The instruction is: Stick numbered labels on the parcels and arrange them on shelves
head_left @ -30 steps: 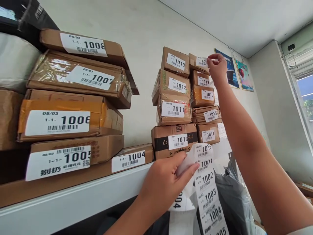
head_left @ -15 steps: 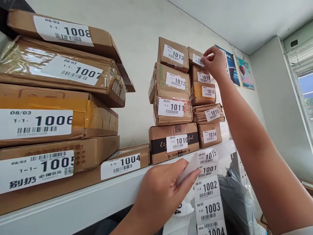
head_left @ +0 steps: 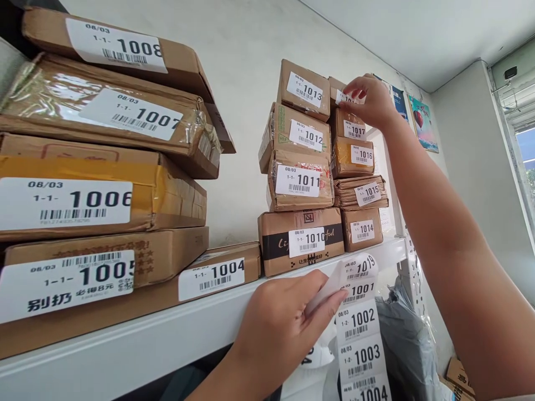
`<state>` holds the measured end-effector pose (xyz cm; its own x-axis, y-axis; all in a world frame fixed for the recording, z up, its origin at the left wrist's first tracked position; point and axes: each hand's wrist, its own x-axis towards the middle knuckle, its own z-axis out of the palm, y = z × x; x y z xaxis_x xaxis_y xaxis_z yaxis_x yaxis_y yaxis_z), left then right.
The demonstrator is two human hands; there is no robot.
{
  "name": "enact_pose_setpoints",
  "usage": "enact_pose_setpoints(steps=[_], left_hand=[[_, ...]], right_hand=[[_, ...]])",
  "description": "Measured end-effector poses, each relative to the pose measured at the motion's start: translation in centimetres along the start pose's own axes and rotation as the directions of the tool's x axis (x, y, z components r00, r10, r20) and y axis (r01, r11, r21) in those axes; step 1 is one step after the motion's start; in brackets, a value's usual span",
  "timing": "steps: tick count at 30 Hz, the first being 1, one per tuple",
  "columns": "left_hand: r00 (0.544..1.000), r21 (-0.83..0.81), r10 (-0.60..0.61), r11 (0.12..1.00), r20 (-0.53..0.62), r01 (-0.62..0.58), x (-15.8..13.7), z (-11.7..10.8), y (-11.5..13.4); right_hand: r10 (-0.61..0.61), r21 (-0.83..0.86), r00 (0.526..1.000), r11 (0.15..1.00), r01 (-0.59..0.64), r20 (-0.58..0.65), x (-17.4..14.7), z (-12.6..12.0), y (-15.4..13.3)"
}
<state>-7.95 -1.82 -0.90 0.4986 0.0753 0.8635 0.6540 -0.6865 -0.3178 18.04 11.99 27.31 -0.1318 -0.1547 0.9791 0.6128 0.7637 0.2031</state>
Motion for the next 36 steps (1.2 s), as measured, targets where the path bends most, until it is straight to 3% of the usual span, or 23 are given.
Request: enact_pose_setpoints(steps=[6,13,18,22,29,36], left_hand=[[1.0,-0.007,-0.003,1.0,0.019,0.003,0.0,0.0,-0.1],[1.0,-0.01,0.014,1.0,0.015,-0.014,-0.2,0.1,0.0],[1.0,-0.04,-0.008,0.999,0.016,0.009,-0.3,0.0,0.1],[1.0,-0.053,-0.022,0.998,0.013,0.023,-0.3,0.1,0.0],[1.0,-0.029,0.013,0.999,-0.012,-0.013,-0.2,0.1,0.0],[0.997,-0.082,-0.077,0.994,0.015,0.078,-0.1,0.1,0.1]], right_hand=[[0.08,-0.066,0.989,0.995,-0.073,0.124,0.6,0.0,-1.0],[-0.019,-0.127,0.98,0.991,0.045,0.198,1.6,-0.5,-0.4],[0.119,-0.138,0.958,0.987,-0.085,0.261,1.9,-1.2,-0.1],[0.088,-0.085,0.95,0.994,-0.066,0.299,2.5,-1.6,1.1],[0.0,-0.048,0.965,0.999,0.013,0.264,2.2,-1.9,1.6],[0.102,-0.103,0.965,0.992,-0.078,0.243,1.1,-2.1,-0.8]])
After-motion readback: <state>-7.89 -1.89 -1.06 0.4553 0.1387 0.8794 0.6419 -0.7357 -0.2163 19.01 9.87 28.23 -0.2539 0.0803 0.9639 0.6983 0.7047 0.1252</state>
